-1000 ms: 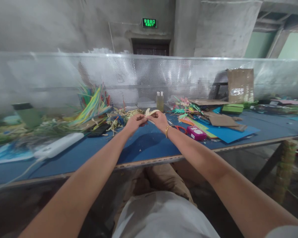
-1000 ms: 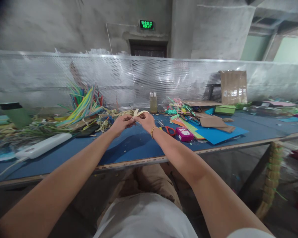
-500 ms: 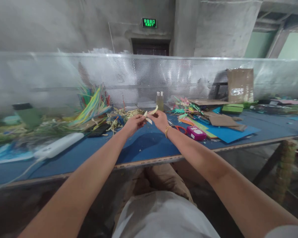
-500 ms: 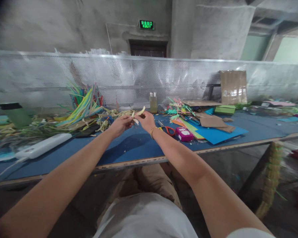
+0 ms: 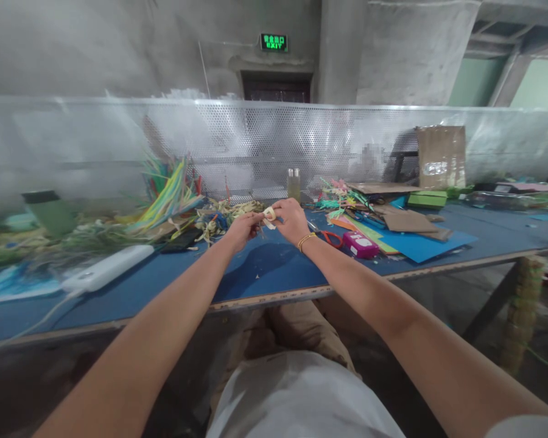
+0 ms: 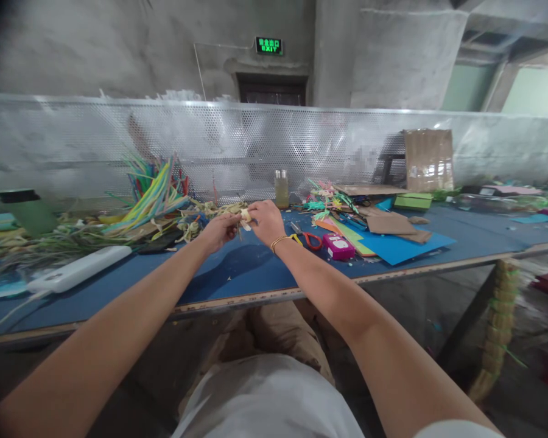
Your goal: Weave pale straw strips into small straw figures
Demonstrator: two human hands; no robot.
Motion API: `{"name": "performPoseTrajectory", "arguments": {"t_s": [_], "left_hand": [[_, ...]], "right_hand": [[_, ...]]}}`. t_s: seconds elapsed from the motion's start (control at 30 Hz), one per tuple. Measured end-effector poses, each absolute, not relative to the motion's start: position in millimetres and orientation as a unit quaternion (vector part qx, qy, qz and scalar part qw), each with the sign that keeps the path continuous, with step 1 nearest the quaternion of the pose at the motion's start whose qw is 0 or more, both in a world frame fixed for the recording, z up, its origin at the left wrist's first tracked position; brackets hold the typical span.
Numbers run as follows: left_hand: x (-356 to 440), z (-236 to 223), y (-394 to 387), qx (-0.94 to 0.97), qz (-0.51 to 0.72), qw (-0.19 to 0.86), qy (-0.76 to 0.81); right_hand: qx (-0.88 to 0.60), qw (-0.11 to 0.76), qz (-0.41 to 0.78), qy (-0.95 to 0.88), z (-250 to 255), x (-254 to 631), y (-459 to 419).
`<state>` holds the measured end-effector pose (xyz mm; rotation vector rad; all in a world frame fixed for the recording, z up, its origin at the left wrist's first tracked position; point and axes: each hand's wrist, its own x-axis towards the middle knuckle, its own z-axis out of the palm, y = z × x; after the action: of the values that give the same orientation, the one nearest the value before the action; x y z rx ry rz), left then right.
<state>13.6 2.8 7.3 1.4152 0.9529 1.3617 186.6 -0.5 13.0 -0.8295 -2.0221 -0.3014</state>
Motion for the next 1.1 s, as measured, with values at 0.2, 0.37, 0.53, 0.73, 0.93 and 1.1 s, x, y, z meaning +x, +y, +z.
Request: {"name": "performPoseTrajectory", "arguments": {"t_s": [0.2, 0.37, 0.53, 0.73, 0.93, 1.1], "left_hand": [[11, 4, 7, 0.608, 0.549, 0.415, 0.396], [10, 4, 10, 0.619, 0.546, 0.397, 0.401], [10, 6, 9, 0.629, 0.543, 0.400, 0.388], [10, 7, 7, 0.643, 0.553, 0.370, 0.380], [11, 10, 0, 0.668, 0.550, 0.336, 0.373], [13, 9, -2, 0.691, 0.533, 0.330, 0.360]], "right_hand": [[-0.332, 0.409, -0.180, -0.830, 19, 186, -12], [-0.331, 0.378, -0.199, -0.841, 20, 186, -14], [-0.366, 0.373, -0.191, -0.831, 23, 186, -14], [-0.404, 0.408, -0.168, -0.802, 21, 184, -13], [-0.431, 0.451, -0.091, -0.776, 14, 184, -2], [-0.419, 0.490, 0.012, -0.765, 9, 186, 7]]}}
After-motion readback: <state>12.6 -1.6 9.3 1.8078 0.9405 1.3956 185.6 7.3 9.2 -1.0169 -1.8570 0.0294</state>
